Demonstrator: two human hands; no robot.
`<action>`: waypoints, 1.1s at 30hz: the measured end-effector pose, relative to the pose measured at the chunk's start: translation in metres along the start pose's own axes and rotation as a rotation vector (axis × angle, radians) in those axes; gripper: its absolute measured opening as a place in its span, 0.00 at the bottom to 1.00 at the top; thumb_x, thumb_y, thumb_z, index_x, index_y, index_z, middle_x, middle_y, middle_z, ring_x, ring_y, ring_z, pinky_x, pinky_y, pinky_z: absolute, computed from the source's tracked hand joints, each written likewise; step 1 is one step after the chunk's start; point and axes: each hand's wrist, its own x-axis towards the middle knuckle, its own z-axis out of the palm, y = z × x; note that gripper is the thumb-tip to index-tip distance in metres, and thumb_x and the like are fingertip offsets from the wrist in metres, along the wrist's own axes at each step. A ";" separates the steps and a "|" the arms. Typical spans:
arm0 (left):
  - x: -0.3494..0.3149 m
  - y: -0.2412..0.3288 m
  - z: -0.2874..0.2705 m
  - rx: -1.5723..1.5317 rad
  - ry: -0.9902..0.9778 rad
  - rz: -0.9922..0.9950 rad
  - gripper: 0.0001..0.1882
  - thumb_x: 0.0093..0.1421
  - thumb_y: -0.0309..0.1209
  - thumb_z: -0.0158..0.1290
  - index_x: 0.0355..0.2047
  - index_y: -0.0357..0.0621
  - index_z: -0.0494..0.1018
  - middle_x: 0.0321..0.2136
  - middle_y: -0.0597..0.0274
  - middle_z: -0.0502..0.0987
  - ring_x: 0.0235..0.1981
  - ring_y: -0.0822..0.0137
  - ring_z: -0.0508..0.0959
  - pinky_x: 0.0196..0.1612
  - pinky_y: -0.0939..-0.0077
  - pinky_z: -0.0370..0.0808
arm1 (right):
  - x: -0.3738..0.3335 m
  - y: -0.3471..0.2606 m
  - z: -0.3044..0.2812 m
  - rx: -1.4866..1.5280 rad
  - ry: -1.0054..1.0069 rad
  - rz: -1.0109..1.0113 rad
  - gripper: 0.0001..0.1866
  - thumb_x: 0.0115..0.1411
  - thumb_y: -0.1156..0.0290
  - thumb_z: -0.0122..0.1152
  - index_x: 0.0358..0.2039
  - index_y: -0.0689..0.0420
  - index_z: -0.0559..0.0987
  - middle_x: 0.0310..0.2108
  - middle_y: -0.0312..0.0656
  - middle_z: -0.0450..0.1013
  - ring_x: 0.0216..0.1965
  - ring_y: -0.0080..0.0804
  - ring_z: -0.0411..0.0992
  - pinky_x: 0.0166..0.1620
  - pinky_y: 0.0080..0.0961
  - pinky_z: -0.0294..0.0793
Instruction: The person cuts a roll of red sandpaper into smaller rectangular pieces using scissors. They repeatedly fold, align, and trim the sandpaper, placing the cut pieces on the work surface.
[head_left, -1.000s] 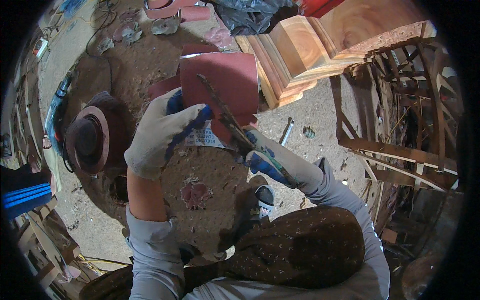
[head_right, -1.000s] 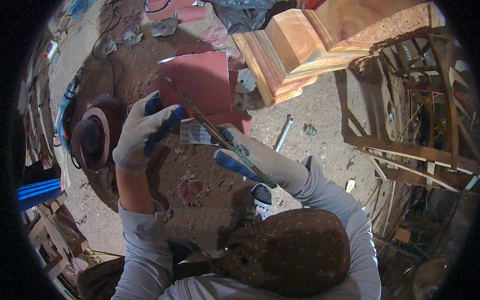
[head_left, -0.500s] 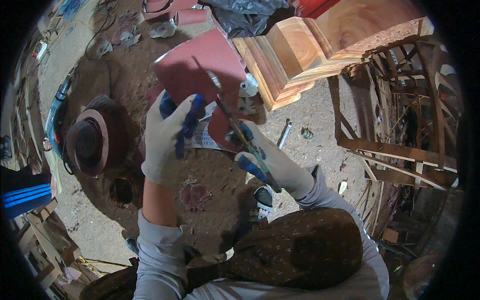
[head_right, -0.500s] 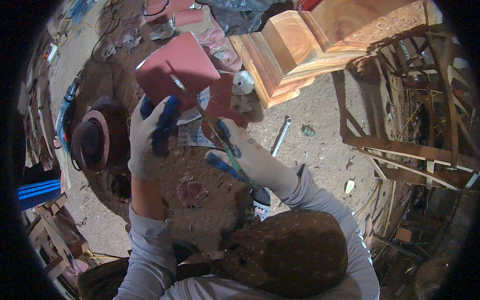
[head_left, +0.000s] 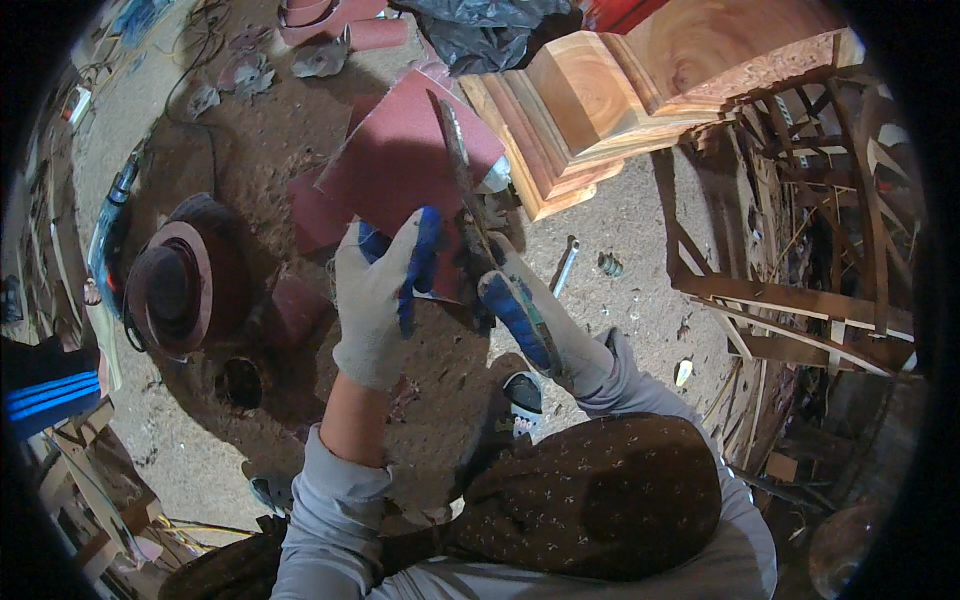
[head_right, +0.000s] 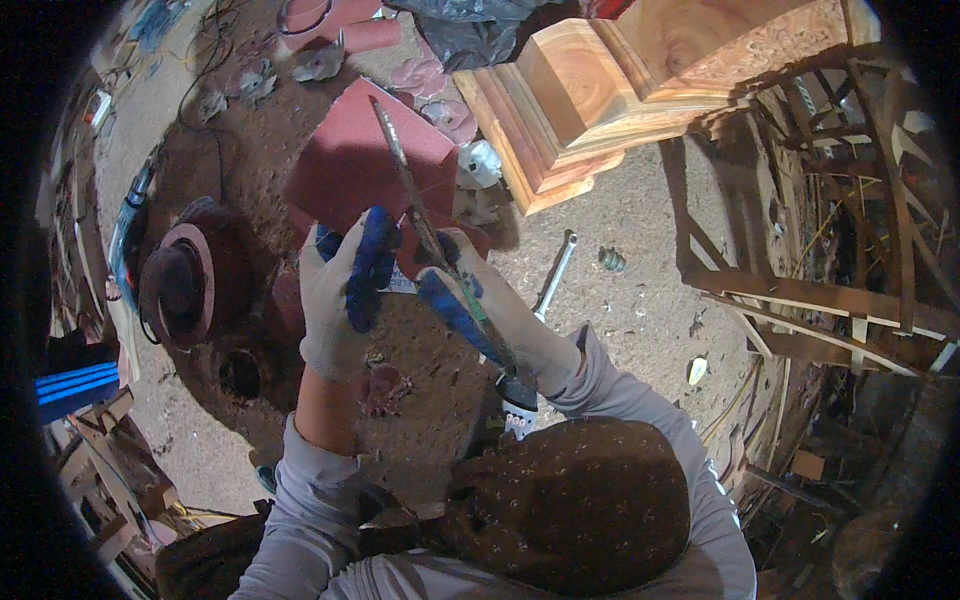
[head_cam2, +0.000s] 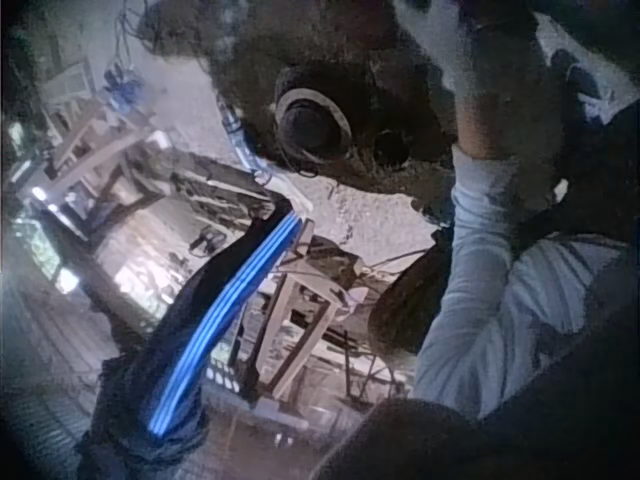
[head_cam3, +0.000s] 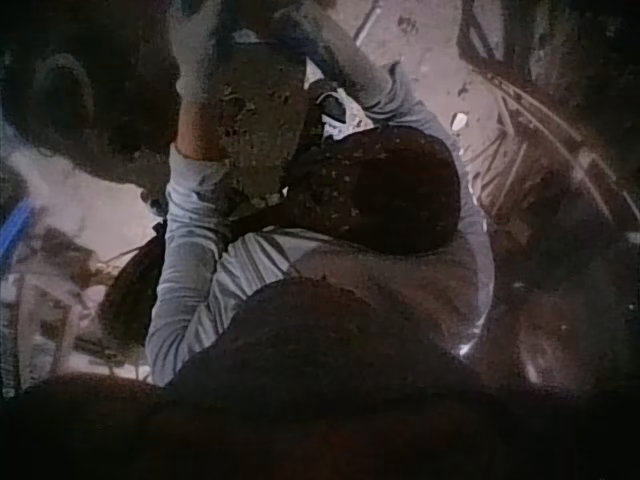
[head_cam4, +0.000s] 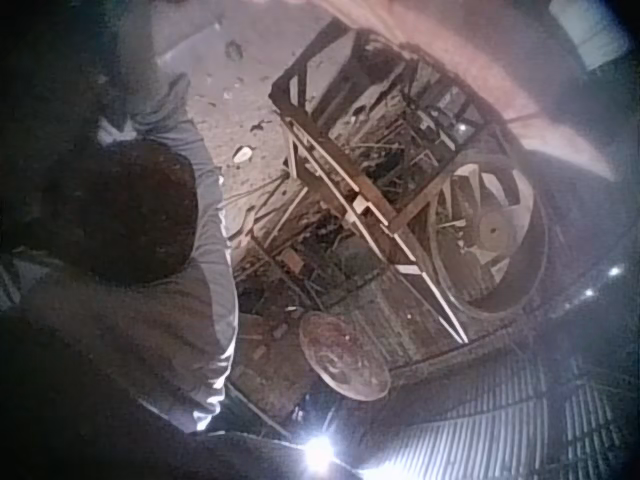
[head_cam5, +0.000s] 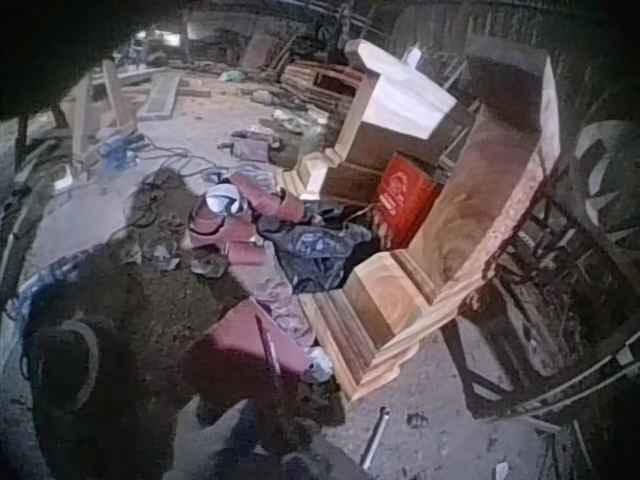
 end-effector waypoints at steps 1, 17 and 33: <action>-0.001 -0.002 -0.002 0.007 0.025 -0.001 0.08 0.66 0.31 0.56 0.39 0.39 0.75 0.28 0.68 0.78 0.27 0.79 0.75 0.31 0.81 0.72 | -0.001 0.000 0.002 0.042 -0.026 0.056 0.28 0.70 0.54 0.53 0.63 0.54 0.61 0.41 0.33 0.68 0.39 0.17 0.66 0.37 0.17 0.68; 0.034 0.009 -0.062 0.762 0.265 0.945 0.18 0.48 0.21 0.62 0.40 0.56 0.83 0.41 0.63 0.79 0.48 0.56 0.73 0.52 0.62 0.70 | -0.035 0.043 -0.017 0.089 -0.265 0.197 0.34 0.71 0.51 0.52 0.67 0.59 0.57 0.55 0.40 0.66 0.57 0.29 0.61 0.61 0.29 0.60; 0.026 -0.026 -0.059 1.100 0.272 1.237 0.15 0.45 0.27 0.69 0.33 0.62 0.83 0.41 0.68 0.77 0.49 0.56 0.75 0.49 0.63 0.74 | -0.028 0.036 0.006 0.556 -0.147 0.425 0.23 0.74 0.53 0.46 0.63 0.51 0.63 0.41 0.30 0.70 0.36 0.17 0.68 0.41 0.19 0.71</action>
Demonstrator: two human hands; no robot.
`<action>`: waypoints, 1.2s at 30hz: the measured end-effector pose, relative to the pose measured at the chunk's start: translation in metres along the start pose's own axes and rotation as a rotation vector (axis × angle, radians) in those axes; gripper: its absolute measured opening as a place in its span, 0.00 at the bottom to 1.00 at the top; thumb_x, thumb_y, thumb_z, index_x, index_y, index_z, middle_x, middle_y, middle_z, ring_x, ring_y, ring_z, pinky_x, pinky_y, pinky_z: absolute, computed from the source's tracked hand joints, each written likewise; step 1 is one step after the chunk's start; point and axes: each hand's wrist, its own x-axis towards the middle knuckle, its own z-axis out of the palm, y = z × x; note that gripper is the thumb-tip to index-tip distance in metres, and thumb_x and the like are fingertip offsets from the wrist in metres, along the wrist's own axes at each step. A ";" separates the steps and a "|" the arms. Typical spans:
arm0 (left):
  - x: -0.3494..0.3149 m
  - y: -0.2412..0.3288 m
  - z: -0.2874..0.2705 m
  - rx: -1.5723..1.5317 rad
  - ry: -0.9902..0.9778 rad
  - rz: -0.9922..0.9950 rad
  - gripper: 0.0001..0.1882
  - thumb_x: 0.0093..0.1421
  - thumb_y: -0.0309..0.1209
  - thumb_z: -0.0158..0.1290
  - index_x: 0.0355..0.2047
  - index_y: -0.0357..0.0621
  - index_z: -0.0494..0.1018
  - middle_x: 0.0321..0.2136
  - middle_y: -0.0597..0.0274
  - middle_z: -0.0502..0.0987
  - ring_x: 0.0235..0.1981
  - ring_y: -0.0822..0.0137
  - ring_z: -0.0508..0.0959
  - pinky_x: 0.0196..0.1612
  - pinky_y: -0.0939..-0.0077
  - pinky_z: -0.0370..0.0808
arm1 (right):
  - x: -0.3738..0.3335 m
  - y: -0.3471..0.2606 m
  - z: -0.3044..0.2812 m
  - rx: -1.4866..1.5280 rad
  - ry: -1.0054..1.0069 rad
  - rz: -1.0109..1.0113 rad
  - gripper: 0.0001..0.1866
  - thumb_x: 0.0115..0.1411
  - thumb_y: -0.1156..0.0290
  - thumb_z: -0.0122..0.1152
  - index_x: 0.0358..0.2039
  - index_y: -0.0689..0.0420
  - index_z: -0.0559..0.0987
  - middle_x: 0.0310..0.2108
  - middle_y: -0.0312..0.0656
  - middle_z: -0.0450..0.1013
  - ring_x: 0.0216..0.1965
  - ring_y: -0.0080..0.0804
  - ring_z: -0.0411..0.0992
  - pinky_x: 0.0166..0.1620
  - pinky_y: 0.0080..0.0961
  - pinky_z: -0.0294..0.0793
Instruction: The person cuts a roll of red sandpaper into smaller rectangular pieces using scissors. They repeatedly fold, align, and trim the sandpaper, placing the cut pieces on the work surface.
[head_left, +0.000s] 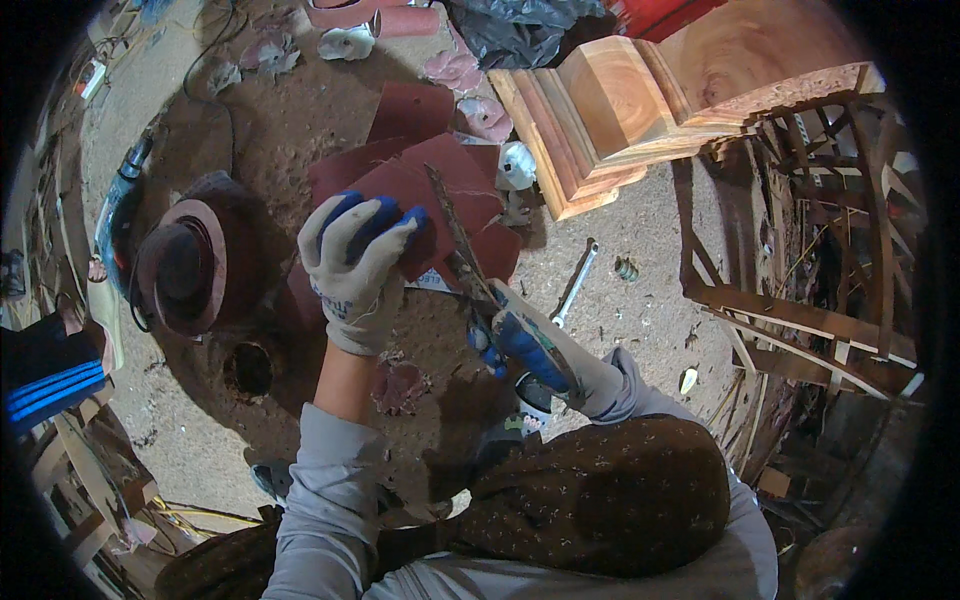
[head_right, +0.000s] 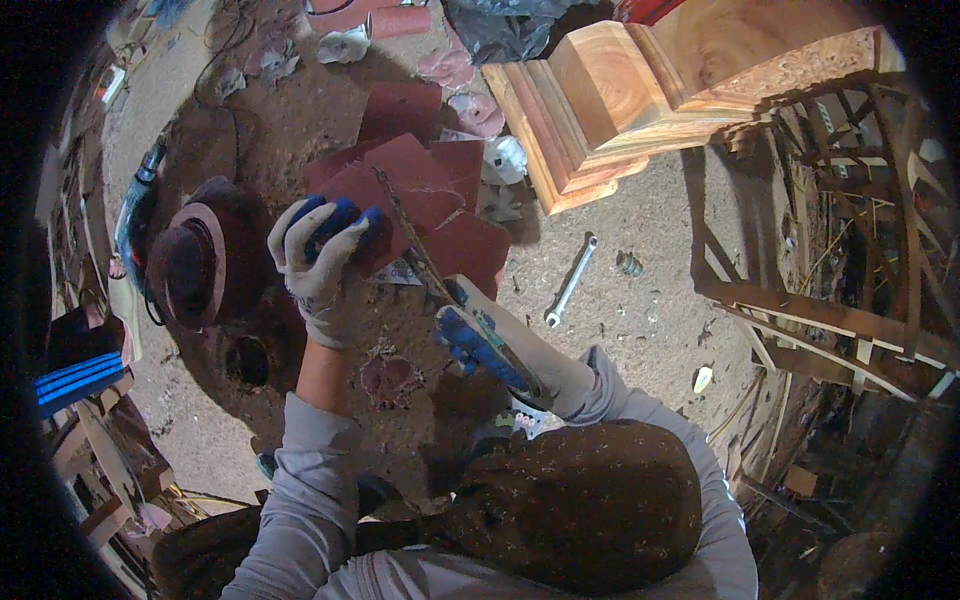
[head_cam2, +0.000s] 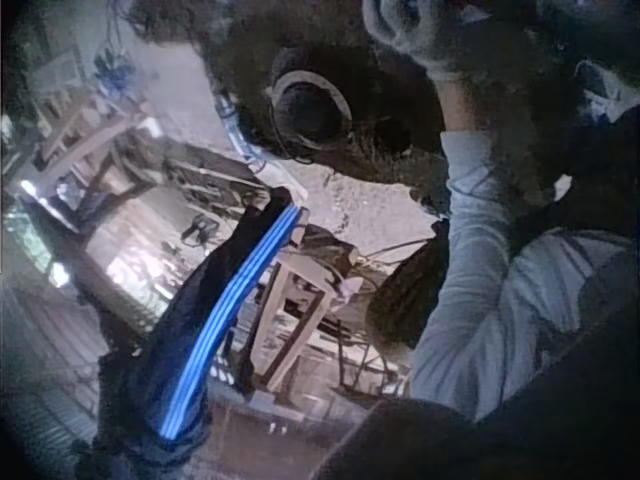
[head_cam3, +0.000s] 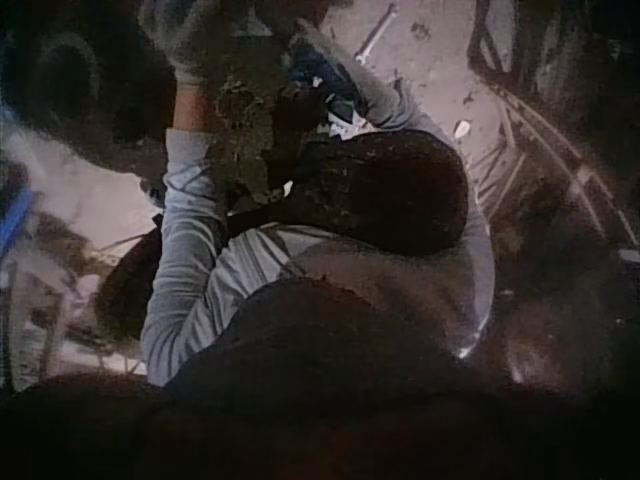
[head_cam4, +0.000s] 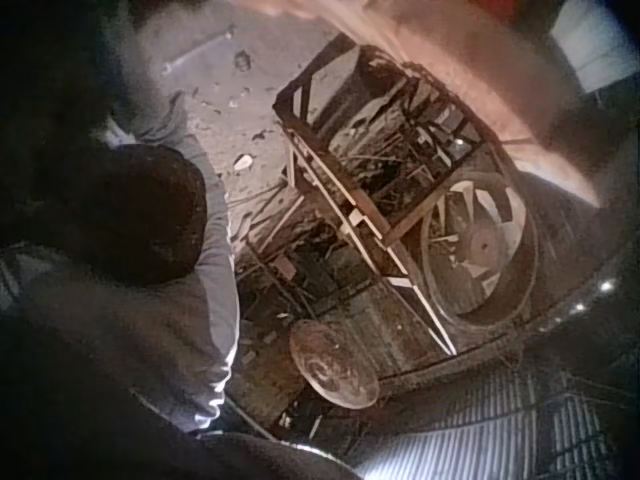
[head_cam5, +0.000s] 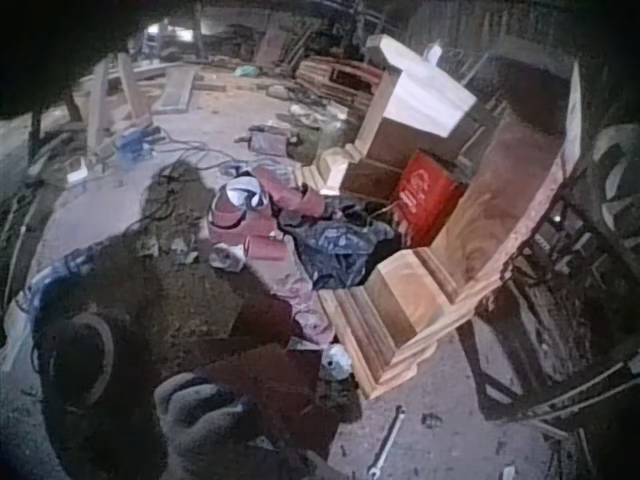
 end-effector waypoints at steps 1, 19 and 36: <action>-0.001 0.000 -0.002 0.007 -0.004 0.002 0.15 0.45 0.27 0.69 0.33 0.62 0.83 0.41 0.68 0.77 0.48 0.56 0.75 0.49 0.63 0.74 | 0.001 0.001 0.000 0.058 0.011 0.041 0.24 0.74 0.53 0.46 0.64 0.51 0.62 0.40 0.30 0.71 0.35 0.18 0.68 0.41 0.20 0.72; -0.017 0.000 -0.007 -0.020 0.044 -0.088 0.15 0.43 0.25 0.71 0.30 0.60 0.82 0.41 0.68 0.77 0.50 0.56 0.74 0.49 0.62 0.74 | 0.005 0.014 0.010 0.036 0.018 -0.002 0.32 0.72 0.54 0.51 0.71 0.47 0.54 0.42 0.31 0.69 0.39 0.16 0.68 0.42 0.21 0.71; 0.055 -0.055 -0.145 -0.091 -1.189 -0.312 0.35 0.46 0.24 0.59 0.60 0.45 0.71 0.55 0.51 0.74 0.60 0.50 0.71 0.66 0.60 0.63 | -0.014 0.002 -0.043 -1.159 -0.159 0.078 0.42 0.59 0.44 0.65 0.62 0.60 0.63 0.56 0.60 0.68 0.59 0.53 0.67 0.60 0.41 0.66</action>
